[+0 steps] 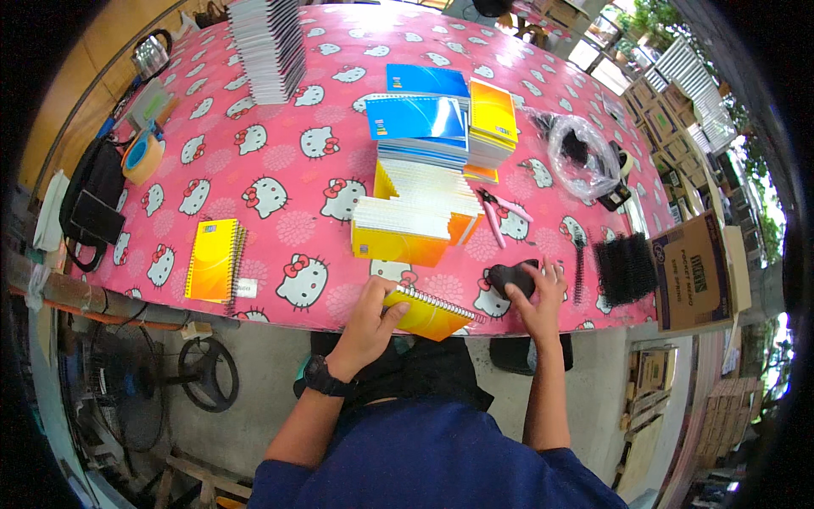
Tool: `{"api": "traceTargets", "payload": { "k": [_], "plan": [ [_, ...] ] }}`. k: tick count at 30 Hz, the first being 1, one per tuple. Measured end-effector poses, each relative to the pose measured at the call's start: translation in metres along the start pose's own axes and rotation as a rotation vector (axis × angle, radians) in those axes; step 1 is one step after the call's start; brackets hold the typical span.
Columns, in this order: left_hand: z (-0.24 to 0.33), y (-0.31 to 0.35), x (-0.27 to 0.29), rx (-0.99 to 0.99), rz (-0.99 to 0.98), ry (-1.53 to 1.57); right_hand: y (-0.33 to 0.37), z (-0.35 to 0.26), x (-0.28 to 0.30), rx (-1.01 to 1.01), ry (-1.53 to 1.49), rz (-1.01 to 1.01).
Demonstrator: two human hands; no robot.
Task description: The person manually inserts a spiral coil into a notebook, then uses a tool to cut and crimp the ends of the coil.
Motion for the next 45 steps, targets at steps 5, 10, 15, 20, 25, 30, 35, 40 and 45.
{"api": "traceTargets", "payload": {
  "k": [5,10,15,20,25,30,35,40,45],
  "plan": [
    [0.033,0.001,0.005,-0.082,0.022,-0.065,-0.023,-0.131,0.017,0.25,-0.754,-0.152],
    [0.058,0.002,0.008,-0.113,0.067,-0.074,-0.023,-0.146,0.011,0.149,-0.952,-0.284],
    [0.047,0.01,0.015,-0.038,0.102,-0.005,-0.022,-0.158,0.01,0.305,-0.895,-0.232],
    [0.057,0.01,0.019,-0.11,0.107,-0.061,-0.021,-0.16,0.003,0.245,-0.967,-0.244],
    [0.052,0.011,0.027,-0.121,0.128,-0.023,-0.023,-0.171,0.008,0.35,-0.927,-0.215],
    [0.053,0.013,0.024,-0.151,0.024,-0.01,-0.023,-0.166,0.005,0.395,-0.907,-0.232],
    [0.055,0.017,0.033,-0.114,0.049,-0.004,-0.025,-0.166,-0.003,0.242,-0.972,-0.329],
    [0.052,0.015,0.037,-0.14,0.015,-0.013,-0.032,-0.176,0.003,0.376,-0.942,-0.374],
    [0.036,0.017,0.042,-0.075,0.02,-0.027,-0.028,-0.182,0.0,0.393,-0.883,-0.368]
  ]
}}
Point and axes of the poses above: each hand's wrist, its own y-axis away from the middle knuckle, its own x-axis out of the back of the hand, z = x × y, the point moved 4 cm from there along -y, towards the middle knuckle, and after that the axes turned 5 degrees about x, right-handed, at the moved point
